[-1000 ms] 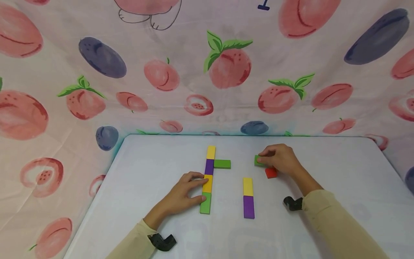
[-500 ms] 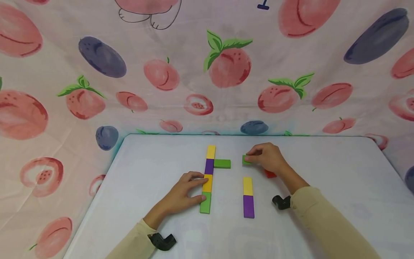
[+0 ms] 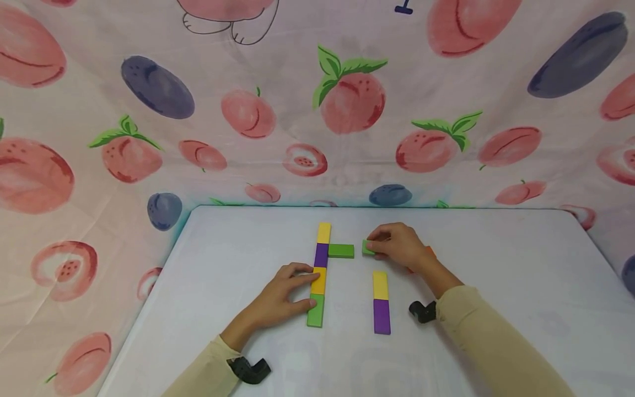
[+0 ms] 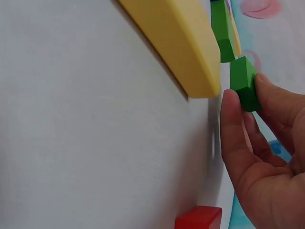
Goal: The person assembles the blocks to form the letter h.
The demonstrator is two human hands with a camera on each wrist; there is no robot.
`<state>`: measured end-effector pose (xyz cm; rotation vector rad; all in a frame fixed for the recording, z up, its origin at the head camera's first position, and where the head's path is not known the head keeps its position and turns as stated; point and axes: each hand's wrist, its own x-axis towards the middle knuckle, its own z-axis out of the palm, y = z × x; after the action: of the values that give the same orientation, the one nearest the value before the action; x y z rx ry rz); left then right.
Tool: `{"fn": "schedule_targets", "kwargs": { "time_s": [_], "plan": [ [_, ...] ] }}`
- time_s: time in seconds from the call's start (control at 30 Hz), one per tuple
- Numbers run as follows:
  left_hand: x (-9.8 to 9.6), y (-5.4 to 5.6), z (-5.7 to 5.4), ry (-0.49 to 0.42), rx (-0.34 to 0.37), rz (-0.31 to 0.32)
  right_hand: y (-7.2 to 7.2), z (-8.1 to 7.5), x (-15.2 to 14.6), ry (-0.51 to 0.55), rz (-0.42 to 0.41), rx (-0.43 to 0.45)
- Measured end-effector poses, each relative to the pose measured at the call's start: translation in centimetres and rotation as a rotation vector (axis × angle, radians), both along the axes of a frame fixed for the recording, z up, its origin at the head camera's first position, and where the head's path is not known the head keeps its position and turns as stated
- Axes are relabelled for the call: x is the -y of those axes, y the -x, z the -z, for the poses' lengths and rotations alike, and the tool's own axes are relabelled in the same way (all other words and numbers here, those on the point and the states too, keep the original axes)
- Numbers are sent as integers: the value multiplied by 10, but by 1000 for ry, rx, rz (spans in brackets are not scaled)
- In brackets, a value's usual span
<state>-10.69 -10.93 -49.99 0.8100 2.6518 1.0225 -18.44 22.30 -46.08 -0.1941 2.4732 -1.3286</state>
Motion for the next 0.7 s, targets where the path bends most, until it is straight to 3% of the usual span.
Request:
{"fn": "schedule_targets", "kwargs": {
  "time_s": [0.3,0.7],
  "plan": [
    [0,0,1,-4,-5,2,-2,0,7,30,-35,24],
    [0,-1,0,2,-2,-2,-1,-1,13,-54,-65,-35]
  ]
}}
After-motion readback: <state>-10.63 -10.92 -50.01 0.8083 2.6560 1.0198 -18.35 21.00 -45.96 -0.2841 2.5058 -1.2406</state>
